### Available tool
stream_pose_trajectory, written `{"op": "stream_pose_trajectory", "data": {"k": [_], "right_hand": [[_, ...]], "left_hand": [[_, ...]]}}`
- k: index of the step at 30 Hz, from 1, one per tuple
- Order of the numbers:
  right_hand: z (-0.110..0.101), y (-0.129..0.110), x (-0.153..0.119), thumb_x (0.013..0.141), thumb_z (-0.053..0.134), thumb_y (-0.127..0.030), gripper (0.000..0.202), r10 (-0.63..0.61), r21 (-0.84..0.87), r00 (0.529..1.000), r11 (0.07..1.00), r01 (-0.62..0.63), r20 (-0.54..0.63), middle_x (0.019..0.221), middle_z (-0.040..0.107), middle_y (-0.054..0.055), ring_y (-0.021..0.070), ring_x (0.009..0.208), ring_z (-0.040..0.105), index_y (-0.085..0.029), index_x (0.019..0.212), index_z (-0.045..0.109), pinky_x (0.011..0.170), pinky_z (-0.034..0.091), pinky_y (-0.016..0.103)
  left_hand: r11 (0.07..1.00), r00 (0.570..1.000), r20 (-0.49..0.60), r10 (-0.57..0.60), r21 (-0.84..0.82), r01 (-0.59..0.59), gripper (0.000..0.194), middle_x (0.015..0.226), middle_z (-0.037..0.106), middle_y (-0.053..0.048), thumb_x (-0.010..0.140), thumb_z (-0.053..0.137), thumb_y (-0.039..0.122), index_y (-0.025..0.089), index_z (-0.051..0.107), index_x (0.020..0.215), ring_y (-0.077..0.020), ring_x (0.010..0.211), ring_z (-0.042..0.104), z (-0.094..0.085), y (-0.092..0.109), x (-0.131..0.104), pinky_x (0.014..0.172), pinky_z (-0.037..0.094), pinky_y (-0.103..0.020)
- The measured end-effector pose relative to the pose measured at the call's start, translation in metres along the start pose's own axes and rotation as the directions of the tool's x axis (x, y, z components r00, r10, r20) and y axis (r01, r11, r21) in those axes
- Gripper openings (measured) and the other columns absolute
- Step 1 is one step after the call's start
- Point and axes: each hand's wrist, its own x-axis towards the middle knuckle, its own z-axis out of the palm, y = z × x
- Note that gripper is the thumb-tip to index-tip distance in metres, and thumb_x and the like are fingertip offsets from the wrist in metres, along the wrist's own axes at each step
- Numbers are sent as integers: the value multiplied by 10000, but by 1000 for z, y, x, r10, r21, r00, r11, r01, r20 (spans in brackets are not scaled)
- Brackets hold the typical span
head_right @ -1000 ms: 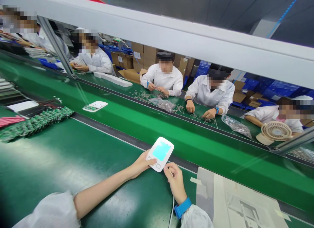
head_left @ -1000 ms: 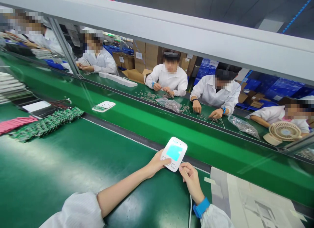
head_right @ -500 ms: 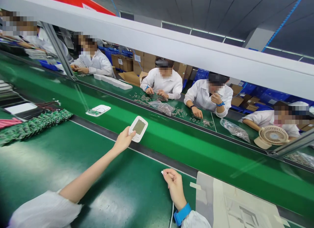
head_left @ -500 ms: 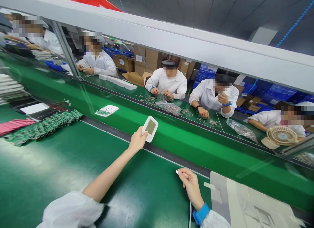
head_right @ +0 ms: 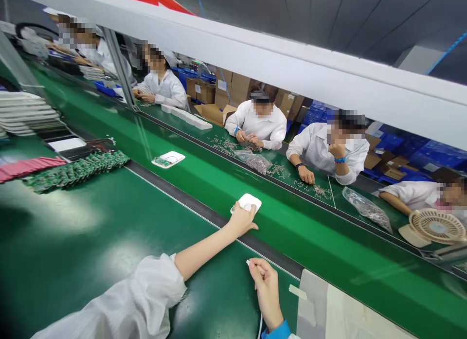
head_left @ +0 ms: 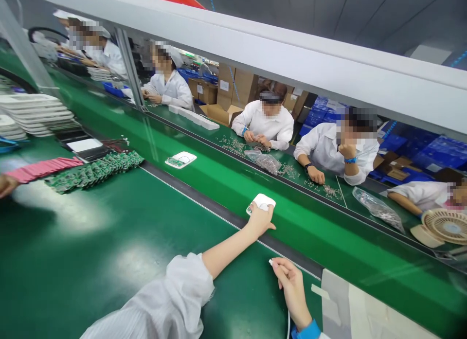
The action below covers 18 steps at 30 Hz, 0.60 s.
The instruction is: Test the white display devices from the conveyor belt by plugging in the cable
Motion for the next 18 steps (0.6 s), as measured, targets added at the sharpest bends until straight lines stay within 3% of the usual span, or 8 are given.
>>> {"op": "stream_pose_trajectory", "data": {"k": [2, 7, 10, 13, 15, 18], "right_hand": [[0, 1, 0, 752, 571, -449, 334, 6, 2, 1000, 1000, -6, 1, 476, 341, -62, 83, 431, 234, -136, 854, 627, 435, 151, 245], [1, 1, 0, 733, 583, -465, 348, 2, 24, 1000, 1000, -1, -9, 473, 341, -59, 87, 426, 239, -138, 842, 632, 426, 153, 242], [2, -2, 0, 741, 581, -454, 328, -2, 25, 1000, 1000, 2, -10, 467, 313, -65, 84, 427, 238, -139, 820, 628, 427, 159, 242], [3, -5, -2, 752, 581, -428, 289, -9, 30, 1000, 1000, 9, -10, 470, 305, -66, 81, 433, 246, -146, 800, 623, 429, 168, 241], [3, -7, -2, 756, 583, -414, 269, -12, 34, 1000, 999, 13, -13, 475, 315, -63, 79, 437, 251, -150, 792, 621, 430, 174, 239], [3, -8, -2, 752, 586, -420, 271, -12, 34, 1000, 999, 12, -15, 474, 318, -64, 76, 436, 252, -153, 780, 619, 428, 179, 236]], "left_hand": [[998, 998, -4, 55, -15, -55, 682, 813, 622, -244, 654, 631, 506, 37, 472, 1123, -394, 791, 574, -2, 0, -5, 884, 139, -588], [984, 984, -68, 168, -45, -171, 370, 761, 634, -194, 718, 579, 429, 114, 594, 912, -323, 706, 585, -8, -6, -9, 925, 135, -524], [982, 975, -138, 175, -52, -184, 279, 706, 636, -135, 777, 488, 405, 164, 605, 853, -261, 683, 581, -14, -24, -8, 948, 167, -454], [994, 980, -177, 94, -36, -102, 276, 670, 620, -106, 821, 393, 354, 186, 606, 772, -217, 677, 567, -23, -60, -6, 860, 286, -368], [1000, 978, -205, -24, -8, 23, 316, 656, 602, -110, 832, 344, 334, 180, 598, 727, -229, 690, 556, -32, -92, -5, 768, 326, -349], [967, 925, -301, -231, 36, 253, 335, 737, 594, -139, 829, 300, 314, 153, 590, 788, -272, 782, 534, -51, -143, -6, 706, 336, -352]]}}
